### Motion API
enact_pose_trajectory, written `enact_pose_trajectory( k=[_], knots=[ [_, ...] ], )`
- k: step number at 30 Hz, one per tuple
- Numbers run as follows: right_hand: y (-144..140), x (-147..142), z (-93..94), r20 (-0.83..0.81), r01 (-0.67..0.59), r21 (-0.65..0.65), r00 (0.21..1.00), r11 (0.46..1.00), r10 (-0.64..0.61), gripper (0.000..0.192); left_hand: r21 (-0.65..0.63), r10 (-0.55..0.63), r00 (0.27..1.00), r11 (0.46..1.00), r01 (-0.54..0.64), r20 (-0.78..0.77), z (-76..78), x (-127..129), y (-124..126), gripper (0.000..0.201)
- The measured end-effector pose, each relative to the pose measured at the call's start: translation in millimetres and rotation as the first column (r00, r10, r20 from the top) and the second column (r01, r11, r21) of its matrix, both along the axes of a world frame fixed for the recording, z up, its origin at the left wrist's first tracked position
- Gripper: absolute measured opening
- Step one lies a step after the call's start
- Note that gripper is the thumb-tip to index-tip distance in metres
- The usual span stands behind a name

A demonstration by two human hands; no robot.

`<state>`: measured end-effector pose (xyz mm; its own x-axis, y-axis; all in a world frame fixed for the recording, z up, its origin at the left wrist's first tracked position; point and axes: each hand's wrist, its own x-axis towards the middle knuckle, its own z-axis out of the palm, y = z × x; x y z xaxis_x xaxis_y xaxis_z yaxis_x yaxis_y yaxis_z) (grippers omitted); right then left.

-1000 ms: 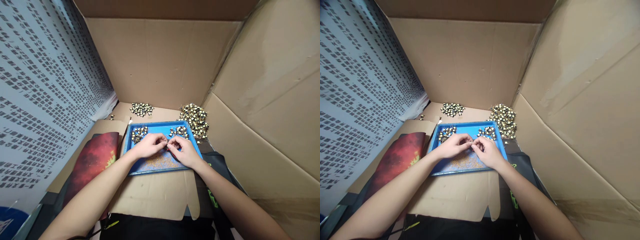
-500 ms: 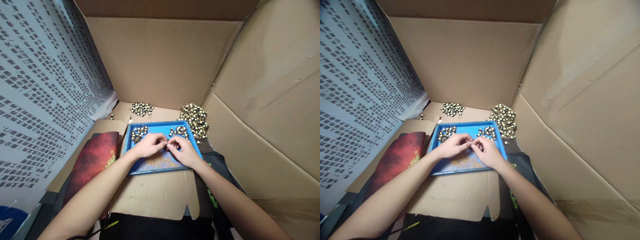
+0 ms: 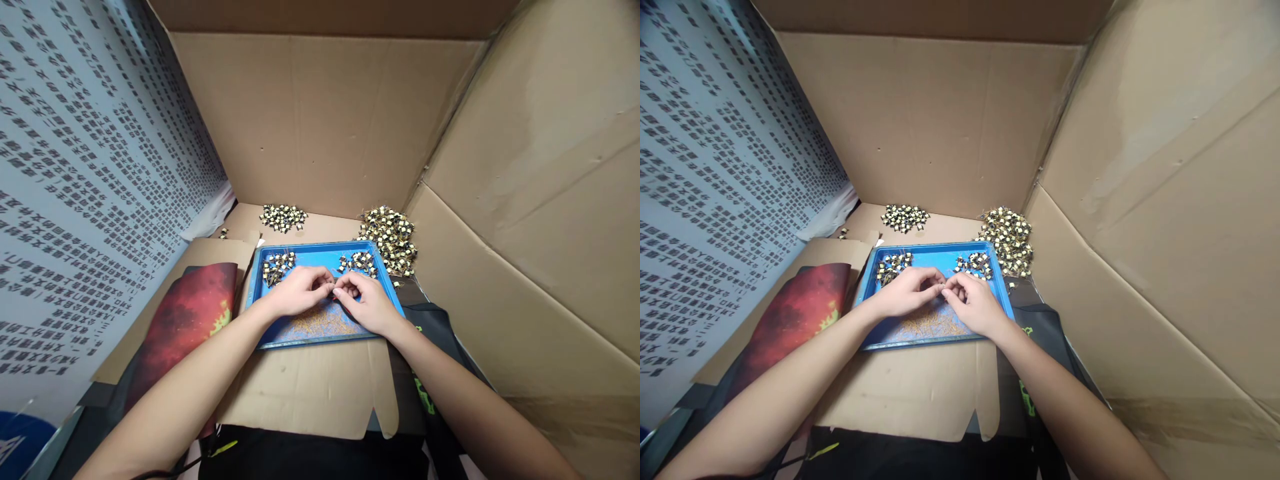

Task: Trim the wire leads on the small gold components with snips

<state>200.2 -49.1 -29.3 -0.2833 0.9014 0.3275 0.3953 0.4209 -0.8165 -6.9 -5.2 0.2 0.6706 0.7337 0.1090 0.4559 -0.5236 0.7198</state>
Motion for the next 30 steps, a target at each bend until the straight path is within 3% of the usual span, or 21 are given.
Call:
enact_pose_trajectory(
  k=[30],
  knots=[
    [-1.5, 0.4, 1.8, 0.046, -0.026, -0.003, 0.999, 1.0, 0.026, 0.004, 0.002, 0.0, 1.0, 1.0, 0.0, 0.02, -1.8, -0.3, 0.9, 0.022]
  ],
)
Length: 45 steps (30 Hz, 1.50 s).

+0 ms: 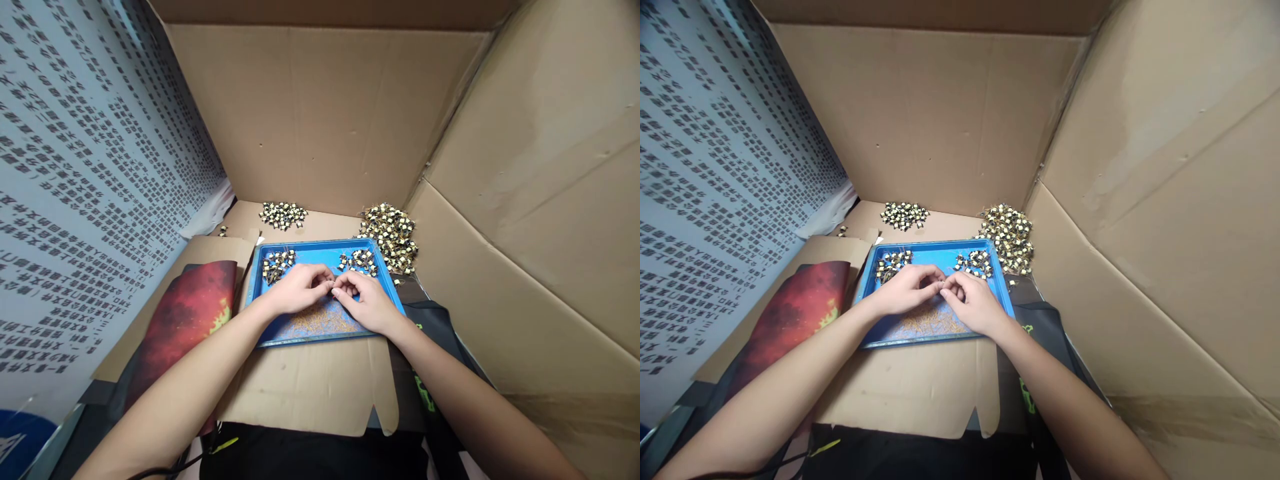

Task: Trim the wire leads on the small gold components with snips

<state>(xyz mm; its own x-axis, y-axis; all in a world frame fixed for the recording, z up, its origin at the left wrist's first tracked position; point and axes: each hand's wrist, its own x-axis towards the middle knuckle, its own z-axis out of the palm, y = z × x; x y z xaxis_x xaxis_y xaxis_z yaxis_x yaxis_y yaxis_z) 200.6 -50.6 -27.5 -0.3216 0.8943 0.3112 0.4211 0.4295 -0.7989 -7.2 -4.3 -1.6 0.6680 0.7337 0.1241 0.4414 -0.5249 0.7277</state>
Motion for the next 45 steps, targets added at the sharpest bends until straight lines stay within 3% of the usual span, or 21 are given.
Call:
enact_pose_trajectory(
  k=[45],
  knots=[
    [-0.3, -0.5, 0.8, 0.008, -0.018, -0.006, 1.0, 1.0, 0.018, 0.007, -0.011, -0.013, 1.0, 1.0, 0.013, -0.003, 0.6, 0.4, -0.2, 0.022]
  ],
)
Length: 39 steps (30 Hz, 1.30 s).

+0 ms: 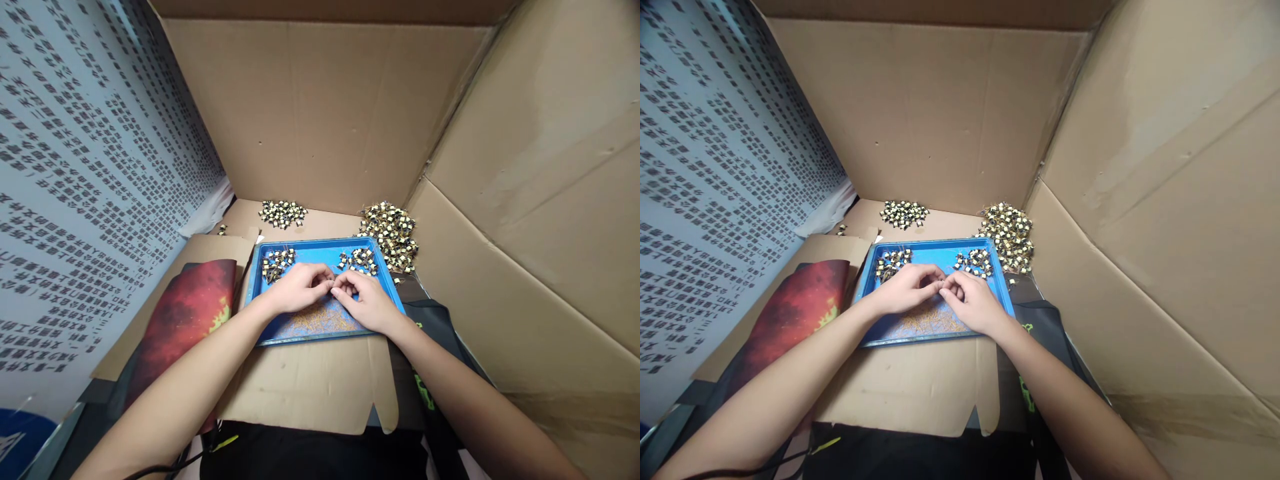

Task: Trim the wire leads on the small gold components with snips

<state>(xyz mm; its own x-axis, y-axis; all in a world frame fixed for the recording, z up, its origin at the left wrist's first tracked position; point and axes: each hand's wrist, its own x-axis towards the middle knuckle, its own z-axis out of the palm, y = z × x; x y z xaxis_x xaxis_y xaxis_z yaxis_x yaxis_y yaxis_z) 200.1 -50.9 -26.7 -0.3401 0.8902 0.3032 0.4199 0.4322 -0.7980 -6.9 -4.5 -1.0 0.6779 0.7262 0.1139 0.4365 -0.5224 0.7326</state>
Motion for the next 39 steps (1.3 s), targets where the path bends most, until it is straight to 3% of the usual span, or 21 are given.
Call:
enact_pose_trajectory(
  k=[19, 34, 39],
  knots=[
    [1.0, -0.2, -0.9, -0.041, 0.056, 0.02, 0.998, 0.998, -0.055, 0.006, -0.032, 0.029, 1.0, 0.999, -0.029, 0.006, 0.3, -0.1, 0.4, 0.025],
    [0.6, -1.1, 2.3, -0.1, 0.165, -0.015, 0.981, 0.986, -0.166, 0.013, -0.154, 0.016, 0.986, 0.988, 0.01, 0.166, 1.9, 2.0, -3.1, 0.021],
    [1.3, -1.2, -0.5, -0.115, 0.189, -0.009, 0.975, 0.982, -0.189, 0.012, -0.126, 0.029, 0.989, 0.992, -0.011, 0.146, 0.0, 1.6, -3.0, 0.019]
  ],
)
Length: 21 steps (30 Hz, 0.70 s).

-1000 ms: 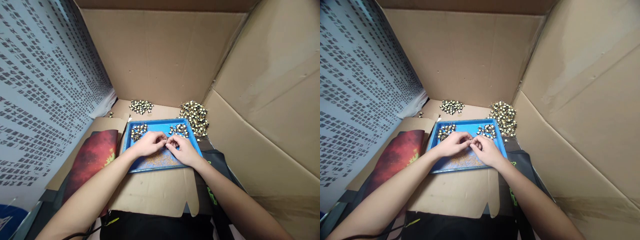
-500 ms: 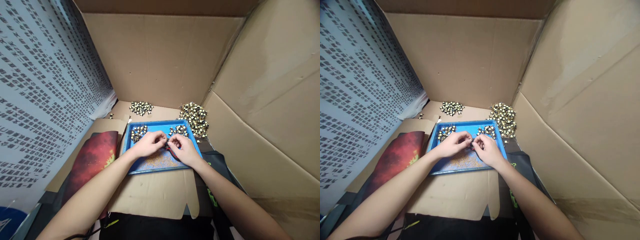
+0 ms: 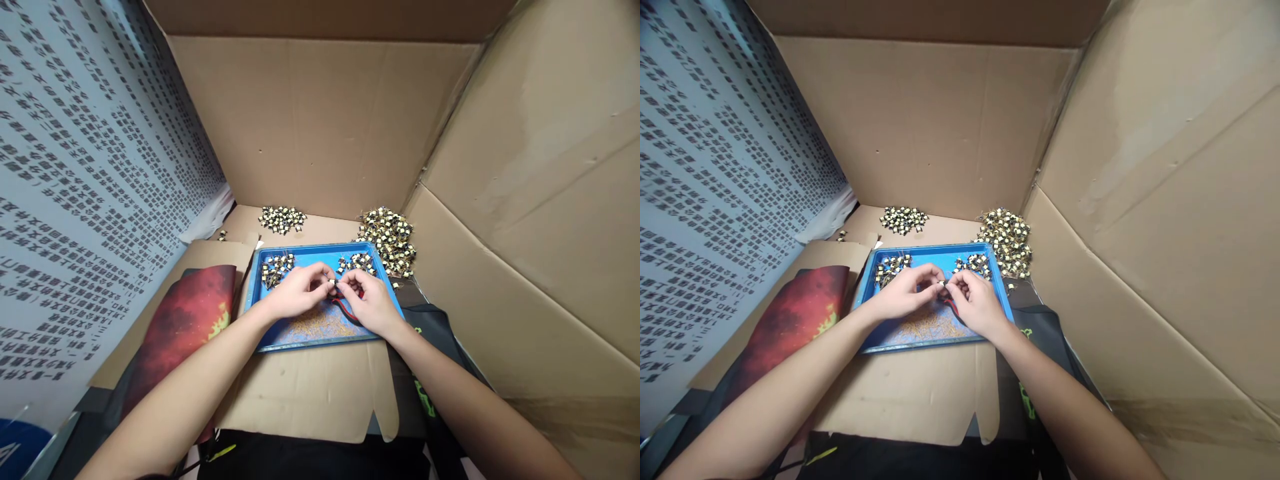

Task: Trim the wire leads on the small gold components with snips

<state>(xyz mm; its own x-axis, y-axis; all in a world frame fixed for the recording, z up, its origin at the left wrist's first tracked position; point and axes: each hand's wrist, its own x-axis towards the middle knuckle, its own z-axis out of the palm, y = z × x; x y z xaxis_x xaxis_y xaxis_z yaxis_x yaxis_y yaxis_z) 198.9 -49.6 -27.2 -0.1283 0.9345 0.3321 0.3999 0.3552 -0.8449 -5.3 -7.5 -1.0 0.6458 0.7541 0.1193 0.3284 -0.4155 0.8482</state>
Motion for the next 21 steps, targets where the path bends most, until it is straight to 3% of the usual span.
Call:
enact_pose_trajectory(
  k=[9, 21],
  knots=[
    [0.7, 1.3, -3.5, -0.031, -0.015, 0.003, 0.999, 1.0, 0.015, 0.013, 0.026, 0.002, 1.0, 1.0, -0.001, -0.029, 4.8, 0.2, -0.2, 0.027],
    [-1.2, 1.0, -0.7, -0.006, -0.03, 0.039, 1.0, 0.999, 0.03, 0.013, -0.109, -0.024, 0.998, 0.994, 0.029, 0.053, 4.0, -1.0, 0.4, 0.019]
  ],
)
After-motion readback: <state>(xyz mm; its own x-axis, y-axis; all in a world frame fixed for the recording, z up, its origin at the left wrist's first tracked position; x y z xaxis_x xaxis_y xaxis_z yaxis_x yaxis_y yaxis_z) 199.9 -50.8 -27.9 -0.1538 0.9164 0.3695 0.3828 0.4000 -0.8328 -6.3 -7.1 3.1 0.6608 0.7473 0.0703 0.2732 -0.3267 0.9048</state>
